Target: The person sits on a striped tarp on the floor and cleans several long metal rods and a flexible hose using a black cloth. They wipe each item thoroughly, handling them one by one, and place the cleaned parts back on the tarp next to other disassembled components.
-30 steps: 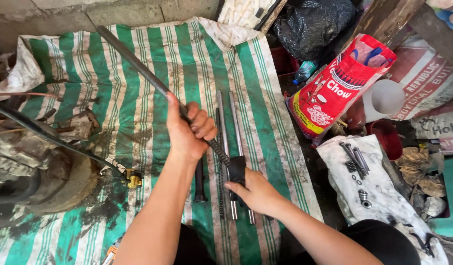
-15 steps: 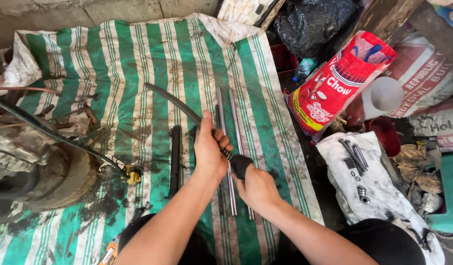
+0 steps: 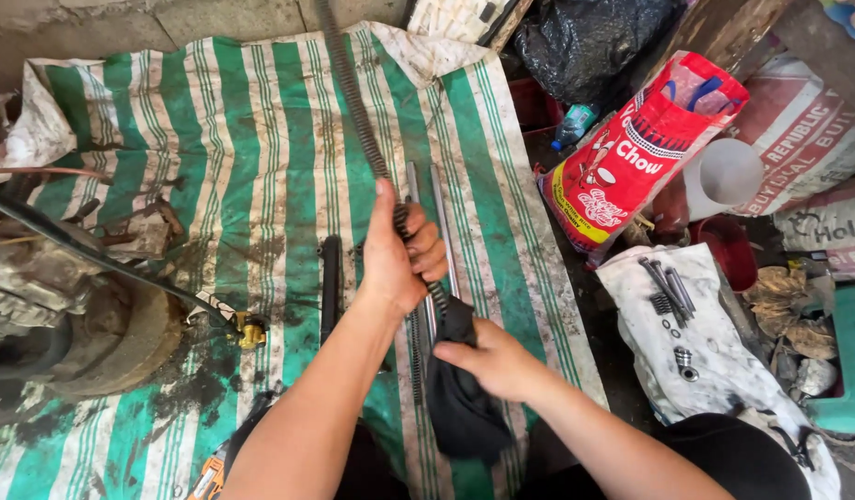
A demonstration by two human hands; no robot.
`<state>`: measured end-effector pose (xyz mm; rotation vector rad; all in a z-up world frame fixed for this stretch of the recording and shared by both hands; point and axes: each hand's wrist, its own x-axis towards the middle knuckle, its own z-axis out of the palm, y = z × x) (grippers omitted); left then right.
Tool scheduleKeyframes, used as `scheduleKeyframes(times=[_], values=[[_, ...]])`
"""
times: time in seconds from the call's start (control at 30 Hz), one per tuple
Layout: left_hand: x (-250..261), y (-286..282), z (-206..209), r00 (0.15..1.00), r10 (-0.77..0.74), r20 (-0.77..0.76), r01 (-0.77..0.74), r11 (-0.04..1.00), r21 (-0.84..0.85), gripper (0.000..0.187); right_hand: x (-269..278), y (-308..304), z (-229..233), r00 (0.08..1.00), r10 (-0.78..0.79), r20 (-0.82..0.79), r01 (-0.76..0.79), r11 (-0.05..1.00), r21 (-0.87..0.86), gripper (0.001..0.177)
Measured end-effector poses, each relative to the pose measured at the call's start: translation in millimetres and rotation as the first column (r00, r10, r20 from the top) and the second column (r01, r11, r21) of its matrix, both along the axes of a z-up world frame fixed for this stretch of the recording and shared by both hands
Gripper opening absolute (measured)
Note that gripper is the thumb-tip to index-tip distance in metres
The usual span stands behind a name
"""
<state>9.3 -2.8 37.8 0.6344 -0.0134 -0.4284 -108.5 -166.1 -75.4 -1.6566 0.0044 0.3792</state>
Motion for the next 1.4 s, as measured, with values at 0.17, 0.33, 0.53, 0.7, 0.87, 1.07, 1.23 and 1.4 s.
scheduleKeyframes(times=[0.17,0.33,0.53,0.7,0.87,1.07,1.23,1.4], values=[[-8,-3,23,0.959,0.265,-0.100,-0.251,0.958,0.136,0.062,-9,8,-24,0.881,0.138,0.452,0.283,0.612,-0.739,0.040],[-7,6,15,0.980,0.196,-0.022,-0.196,0.981,-0.014,0.061,5,1,27,0.991,0.109,0.072,-0.070,0.907,-0.415,0.031],[-20,15,24,0.953,-0.169,0.252,0.218,0.960,-0.178,0.063,-2,-43,-42,0.862,0.401,-0.310,-0.142,0.778,0.612,0.049],[-30,14,34,0.961,-0.093,0.260,0.122,0.988,-0.095,0.060,-13,-8,9,0.945,0.325,-0.016,-0.316,0.929,0.193,0.036],[-36,-1,23,0.955,0.296,-0.027,-0.281,0.928,0.244,0.033,-17,22,24,0.983,-0.028,0.182,0.130,0.803,-0.581,0.038],[-16,5,7,0.909,0.368,-0.194,-0.315,0.913,0.258,0.056,-6,17,20,1.000,0.030,-0.010,-0.031,0.867,-0.497,0.034],[-3,10,-4,0.996,0.033,-0.085,-0.036,0.999,-0.034,0.060,-3,-26,-55,0.919,0.121,-0.375,0.097,0.854,0.511,0.034],[6,24,0,0.996,-0.042,0.082,0.043,0.999,-0.009,0.061,4,-35,-17,0.884,0.457,-0.097,-0.413,0.861,0.297,0.042]])
